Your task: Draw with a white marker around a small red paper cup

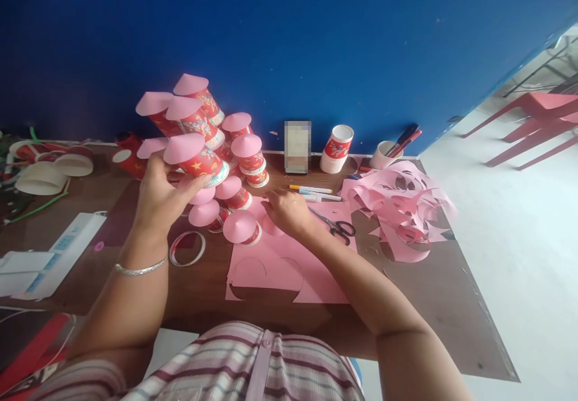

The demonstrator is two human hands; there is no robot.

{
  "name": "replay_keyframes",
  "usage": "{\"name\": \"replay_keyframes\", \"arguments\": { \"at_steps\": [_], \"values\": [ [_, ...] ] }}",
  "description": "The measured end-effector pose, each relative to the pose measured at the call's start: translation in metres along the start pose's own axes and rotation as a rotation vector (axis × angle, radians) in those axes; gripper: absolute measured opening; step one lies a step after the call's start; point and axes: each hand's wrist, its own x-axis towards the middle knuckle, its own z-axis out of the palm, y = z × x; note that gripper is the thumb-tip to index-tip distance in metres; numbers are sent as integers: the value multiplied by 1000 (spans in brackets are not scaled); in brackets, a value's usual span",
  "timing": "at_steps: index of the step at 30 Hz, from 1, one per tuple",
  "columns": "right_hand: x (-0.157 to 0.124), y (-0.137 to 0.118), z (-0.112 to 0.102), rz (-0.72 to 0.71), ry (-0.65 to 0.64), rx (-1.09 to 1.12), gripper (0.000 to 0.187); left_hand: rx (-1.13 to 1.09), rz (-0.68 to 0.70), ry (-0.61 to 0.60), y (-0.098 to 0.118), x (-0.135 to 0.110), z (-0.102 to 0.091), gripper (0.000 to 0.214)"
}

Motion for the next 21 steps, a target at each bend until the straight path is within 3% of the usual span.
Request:
{"name": "replay_keyframes", "arguments": {
  "at_steps": [4, 8, 13, 16, 20, 21],
  "values": [
    [-14, 6, 3, -31, -27, 0, 23, 159, -138, -25, 9, 5, 10, 70],
    [-20, 7, 6, -53, -7, 29, 22, 62, -31, 62, 16, 7, 19, 76],
    [-24, 1, -1, -40, 92, 195, 26, -67, 52, 25, 23, -4, 14, 74],
    [-30, -9, -11, -145, 241, 366, 47, -25, 102, 50, 38, -24, 11, 81],
    [-34, -26, -19, -280, 303, 513, 79, 72, 149, -76, 65, -51, 14, 74],
    [-34, -29, -20, -289, 301, 549, 83, 121, 107, -126, 70, -57, 15, 71]
  ]
}}
